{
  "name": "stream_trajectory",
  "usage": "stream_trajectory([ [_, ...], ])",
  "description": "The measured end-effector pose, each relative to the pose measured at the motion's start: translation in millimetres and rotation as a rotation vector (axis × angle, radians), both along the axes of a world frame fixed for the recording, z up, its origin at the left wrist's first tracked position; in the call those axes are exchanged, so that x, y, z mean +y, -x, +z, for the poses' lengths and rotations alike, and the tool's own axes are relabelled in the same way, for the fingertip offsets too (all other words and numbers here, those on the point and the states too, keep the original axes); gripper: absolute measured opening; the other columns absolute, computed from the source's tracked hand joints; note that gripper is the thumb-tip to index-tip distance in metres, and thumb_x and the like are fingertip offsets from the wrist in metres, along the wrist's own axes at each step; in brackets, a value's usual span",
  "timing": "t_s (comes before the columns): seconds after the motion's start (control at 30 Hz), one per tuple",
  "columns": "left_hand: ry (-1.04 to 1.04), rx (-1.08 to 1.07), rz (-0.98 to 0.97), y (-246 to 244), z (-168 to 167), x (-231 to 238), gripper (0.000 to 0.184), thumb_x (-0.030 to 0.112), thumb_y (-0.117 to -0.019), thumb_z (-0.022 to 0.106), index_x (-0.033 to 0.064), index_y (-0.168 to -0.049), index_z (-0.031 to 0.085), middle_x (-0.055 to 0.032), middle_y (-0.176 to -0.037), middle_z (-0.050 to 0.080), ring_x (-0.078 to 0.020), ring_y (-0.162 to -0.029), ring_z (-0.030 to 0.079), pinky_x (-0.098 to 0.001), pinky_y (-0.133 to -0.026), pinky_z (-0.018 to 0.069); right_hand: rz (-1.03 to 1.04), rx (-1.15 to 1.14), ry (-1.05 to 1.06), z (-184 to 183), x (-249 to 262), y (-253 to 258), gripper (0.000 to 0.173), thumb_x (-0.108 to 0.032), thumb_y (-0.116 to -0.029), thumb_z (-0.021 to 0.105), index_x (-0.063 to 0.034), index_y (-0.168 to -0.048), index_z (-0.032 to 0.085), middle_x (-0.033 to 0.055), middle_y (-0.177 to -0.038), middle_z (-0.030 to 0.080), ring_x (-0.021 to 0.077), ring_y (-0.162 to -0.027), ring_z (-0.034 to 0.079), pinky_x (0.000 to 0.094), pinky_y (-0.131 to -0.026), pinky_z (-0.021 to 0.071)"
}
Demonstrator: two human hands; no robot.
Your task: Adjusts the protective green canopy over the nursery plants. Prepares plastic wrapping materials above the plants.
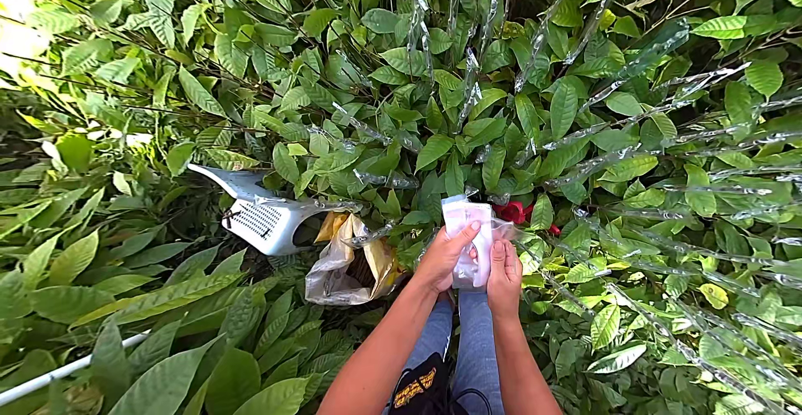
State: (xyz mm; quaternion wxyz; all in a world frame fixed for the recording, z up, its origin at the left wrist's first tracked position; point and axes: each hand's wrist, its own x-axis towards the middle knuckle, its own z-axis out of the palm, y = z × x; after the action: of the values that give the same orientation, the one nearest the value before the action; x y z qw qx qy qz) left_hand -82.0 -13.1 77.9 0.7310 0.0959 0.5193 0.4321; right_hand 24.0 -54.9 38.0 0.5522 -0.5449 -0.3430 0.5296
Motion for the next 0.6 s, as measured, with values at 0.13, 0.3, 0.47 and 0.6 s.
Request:
stream_trajectory([
  [0.13, 0.038, 0.093, 0.072, -4.4, -2.1, 4.1, 0.017, 0.0, -0.0981, 0.062, -0.0017, -0.114, 0.056, -0.008, -0.083, 0.069, -0.0117, -0.065, 0.066, -0.026, -0.065, 0.0599, -0.014, -0.126, -0.104, -10.3, -0.9, 0.2, 0.036, -0.011, -0.0975, 0.061, 0.0146, -0.122, 0.054, 0.006, -0.104, 0.069, 0.0004, -0.093, 0.068, 0.0191, -0.084, 0.0588],
  [0.3, 0.021, 0.116, 0.06, -4.4, -7.2, 5.4, 0.02, -0.004, -0.0926, 0.068, -0.0032, -0.11, 0.059, -0.0083, -0.083, 0.07, -0.0101, -0.063, 0.064, -0.0228, -0.061, 0.0571, -0.057, 0.053, -0.019, -9.4, 5.6, -0.7, 0.014, 0.001, -0.0965, 0.058, 0.005, -0.11, 0.062, 0.0018, -0.096, 0.071, 0.0042, -0.084, 0.07, 0.0228, -0.079, 0.061],
  [0.47, 0.081, 0.061, 0.038, -3.0, -6.2, 5.5, 0.017, 0.01, -0.1032, 0.058, -0.0004, -0.117, 0.055, -0.0072, -0.083, 0.069, -0.012, -0.068, 0.068, -0.0268, -0.067, 0.0604, -0.035, 0.241, 0.118, -4.2, 9.9, 1.3, 0.018, -0.002, -0.0976, 0.056, 0.0057, -0.114, 0.056, 0.0051, -0.091, 0.07, 0.0105, -0.078, 0.071, 0.0281, -0.074, 0.0631],
  [0.6, 0.135, -0.045, 0.031, -0.1, -2.2, 5.5, 0.029, 0.026, -0.1108, 0.042, 0.0027, -0.123, 0.054, -0.0085, -0.09, 0.072, -0.014, -0.079, 0.073, -0.0298, -0.073, 0.063, -0.048, 0.315, 0.14, -4.6, 10.8, 2.4, 0.013, -0.002, -0.1007, 0.051, 0.003, -0.106, 0.061, 0.0042, -0.086, 0.072, 0.0115, -0.074, 0.072, 0.0293, -0.072, 0.0636],
])
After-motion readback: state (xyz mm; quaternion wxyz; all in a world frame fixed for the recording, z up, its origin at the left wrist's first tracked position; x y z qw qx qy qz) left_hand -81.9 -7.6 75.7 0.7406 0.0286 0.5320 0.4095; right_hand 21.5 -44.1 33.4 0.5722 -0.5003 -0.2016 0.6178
